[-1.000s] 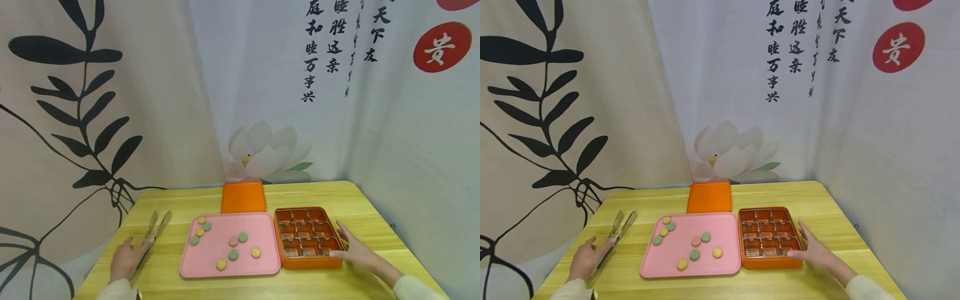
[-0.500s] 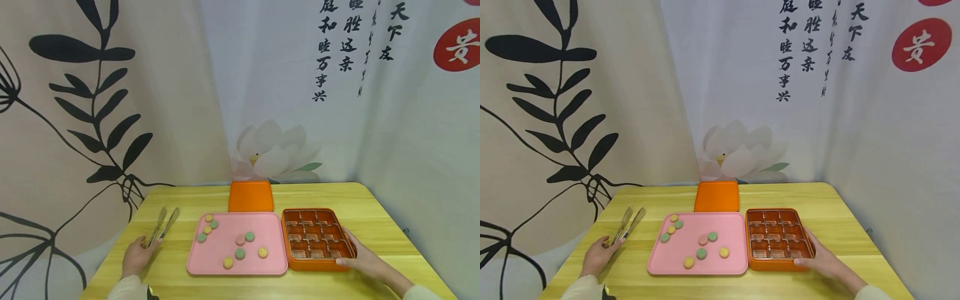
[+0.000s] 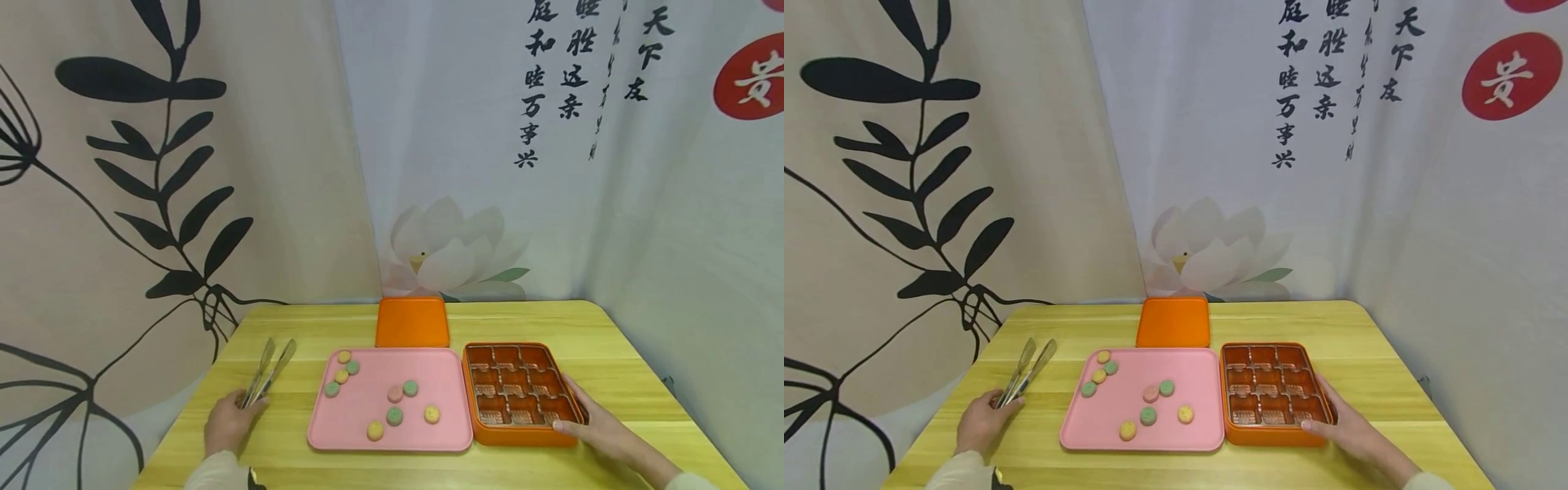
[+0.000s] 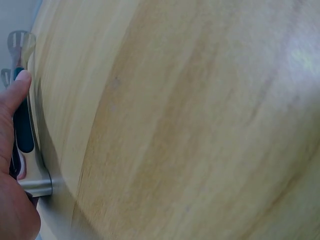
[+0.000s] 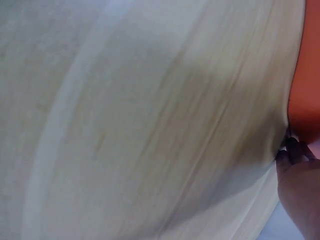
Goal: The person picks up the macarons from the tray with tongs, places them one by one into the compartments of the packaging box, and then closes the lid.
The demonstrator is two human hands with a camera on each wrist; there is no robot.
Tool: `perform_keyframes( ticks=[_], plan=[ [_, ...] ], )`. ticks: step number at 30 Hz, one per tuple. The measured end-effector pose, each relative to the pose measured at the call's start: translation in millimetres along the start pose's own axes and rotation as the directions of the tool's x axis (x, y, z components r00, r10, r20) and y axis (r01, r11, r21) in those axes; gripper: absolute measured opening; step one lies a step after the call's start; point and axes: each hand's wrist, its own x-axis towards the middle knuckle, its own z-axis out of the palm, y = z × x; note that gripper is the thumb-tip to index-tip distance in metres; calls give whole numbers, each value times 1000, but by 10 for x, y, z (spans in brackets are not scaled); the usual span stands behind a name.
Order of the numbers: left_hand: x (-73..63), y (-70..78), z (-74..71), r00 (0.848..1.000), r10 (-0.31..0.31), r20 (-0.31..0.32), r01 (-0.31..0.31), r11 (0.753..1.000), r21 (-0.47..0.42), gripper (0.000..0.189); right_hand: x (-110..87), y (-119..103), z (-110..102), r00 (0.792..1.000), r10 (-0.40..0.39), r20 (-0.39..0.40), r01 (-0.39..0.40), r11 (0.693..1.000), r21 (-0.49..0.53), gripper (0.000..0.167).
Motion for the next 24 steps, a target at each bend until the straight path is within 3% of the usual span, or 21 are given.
perform_keyframes(
  ticks=[11, 20, 24],
  plan=[
    [72, -72, 33, 996, 81, -36, -79, 995, 60, 55, 8, 29, 0, 1000, -5, 31, 3, 999, 44, 94],
    [57, -32, -67, 997, 78, -27, -77, 996, 44, 37, 26, 60, 14, 1000, 14, 21, -14, 999, 31, 95],
    [91, -27, -119, 991, 123, -53, -120, 991, 59, 36, 24, 68, 8, 1000, 10, 21, -11, 999, 41, 95]
  ],
)
